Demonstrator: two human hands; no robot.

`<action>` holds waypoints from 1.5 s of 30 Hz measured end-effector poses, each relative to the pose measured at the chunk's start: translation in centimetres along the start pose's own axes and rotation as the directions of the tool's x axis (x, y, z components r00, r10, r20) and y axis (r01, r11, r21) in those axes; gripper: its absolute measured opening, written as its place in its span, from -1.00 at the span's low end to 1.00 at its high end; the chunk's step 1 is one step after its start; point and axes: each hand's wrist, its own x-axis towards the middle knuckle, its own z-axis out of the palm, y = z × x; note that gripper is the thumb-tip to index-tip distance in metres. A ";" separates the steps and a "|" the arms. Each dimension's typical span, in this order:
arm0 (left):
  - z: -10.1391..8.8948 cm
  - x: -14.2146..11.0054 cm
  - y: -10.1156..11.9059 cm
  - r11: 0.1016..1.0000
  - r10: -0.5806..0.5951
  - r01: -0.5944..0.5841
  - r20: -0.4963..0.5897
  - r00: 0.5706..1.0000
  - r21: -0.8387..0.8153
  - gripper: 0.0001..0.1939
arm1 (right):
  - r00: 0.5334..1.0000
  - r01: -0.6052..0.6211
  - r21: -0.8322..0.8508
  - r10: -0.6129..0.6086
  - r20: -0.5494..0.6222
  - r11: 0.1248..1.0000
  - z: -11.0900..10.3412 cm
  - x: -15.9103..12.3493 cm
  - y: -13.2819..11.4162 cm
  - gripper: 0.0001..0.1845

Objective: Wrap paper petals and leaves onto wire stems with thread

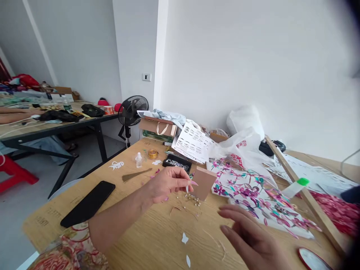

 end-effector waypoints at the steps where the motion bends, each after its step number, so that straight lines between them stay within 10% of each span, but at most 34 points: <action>1: 0.4 0.1 -0.3 1.000 -0.013 0.013 0.013 1.000 -0.018 -0.84 | 0.999 -0.054 0.110 0.053 0.010 0.992 1.0 0.6 -0.9 -0.76; 5: 0.9 0.3 -1.3 1.000 0.001 0.000 0.028 1.000 -0.031 -0.85 | 0.951 -0.307 0.420 0.264 0.159 0.854 3.7 2.5 -1.9 -0.52; 10: 0.8 0.5 -2.3 0.993 0.052 -0.046 0.057 0.997 -0.106 -0.83 | 0.951 -0.309 0.609 0.233 0.204 0.731 5.2 4.1 -1.5 -0.53; 33: -0.3 0.4 -3.5 0.912 0.004 0.006 0.023 1.000 -0.410 -0.88 | 0.988 -0.141 0.629 0.144 0.047 0.765 8.0 4.8 -0.4 -0.73; 45: -0.7 0.5 -4.2 0.870 -0.012 0.015 0.009 1.000 -0.493 -0.92 | 0.995 0.058 0.395 -0.022 -0.097 0.917 8.7 5.4 -0.3 -0.91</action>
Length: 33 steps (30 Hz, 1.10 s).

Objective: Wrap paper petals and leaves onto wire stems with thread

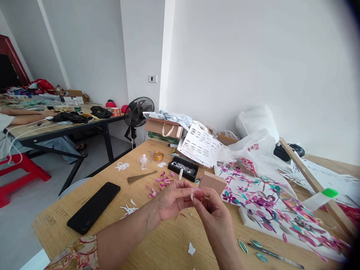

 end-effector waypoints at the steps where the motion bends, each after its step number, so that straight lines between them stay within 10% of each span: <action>1: -0.1 0.0 0.0 1.000 0.004 -0.004 0.012 1.000 -0.019 -0.94 | 1.000 -0.007 0.010 0.007 -0.008 1.000 0.0 -0.1 -0.1 -0.91; 8: -0.3 -0.2 0.3 0.997 -0.036 0.037 0.021 0.999 -0.067 -0.91 | 0.979 -0.149 0.070 0.157 -0.128 0.986 -0.6 -0.6 -0.8 -0.74; 13: -0.1 -0.3 -0.1 0.999 -0.031 0.031 0.011 0.999 0.016 -0.86 | 0.961 -0.275 0.103 0.276 0.003 0.956 -0.1 -0.5 -1.2 -0.64; 33: 0.1 -0.3 -1.5 0.998 -0.019 0.019 0.009 1.000 0.060 -0.81 | 0.981 -0.190 -0.003 0.190 0.041 0.982 -0.3 -0.5 -0.5 -0.84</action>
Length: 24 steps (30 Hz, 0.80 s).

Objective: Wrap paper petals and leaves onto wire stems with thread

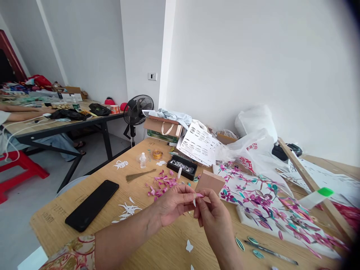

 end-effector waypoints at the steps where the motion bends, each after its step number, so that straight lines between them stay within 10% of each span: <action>1: 0.0 0.0 0.0 1.000 0.005 -0.005 -0.006 1.000 0.001 -0.81 | 1.000 -0.024 0.044 0.024 0.018 0.999 0.1 0.0 0.0 -0.82; 24: 0.5 -0.2 -0.3 0.994 0.038 -0.038 0.009 0.999 0.107 -0.89 | 0.997 -0.055 0.473 0.021 0.076 0.879 -0.6 -0.2 -0.2 -0.96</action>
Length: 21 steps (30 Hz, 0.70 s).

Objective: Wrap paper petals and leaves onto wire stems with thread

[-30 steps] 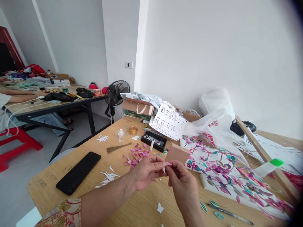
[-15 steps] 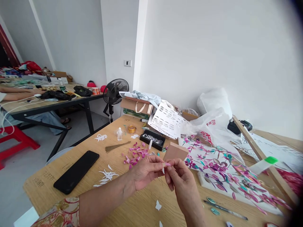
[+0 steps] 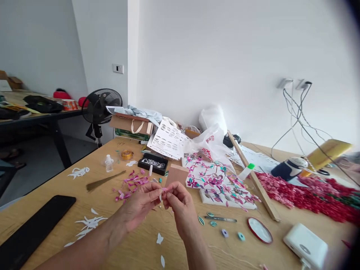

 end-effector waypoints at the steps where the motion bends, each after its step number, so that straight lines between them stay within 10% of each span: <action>1: 0.0 -0.1 0.0 1.000 -0.002 0.002 -0.007 1.000 -0.003 -0.90 | 1.000 0.002 0.007 -0.002 0.002 1.000 0.1 0.0 0.0 -0.97; 21: 0.0 0.1 0.0 0.985 0.083 -0.068 -0.088 0.993 0.157 -0.88 | 0.997 -0.035 -0.099 0.027 -0.076 0.994 0.1 0.6 1.1 -0.83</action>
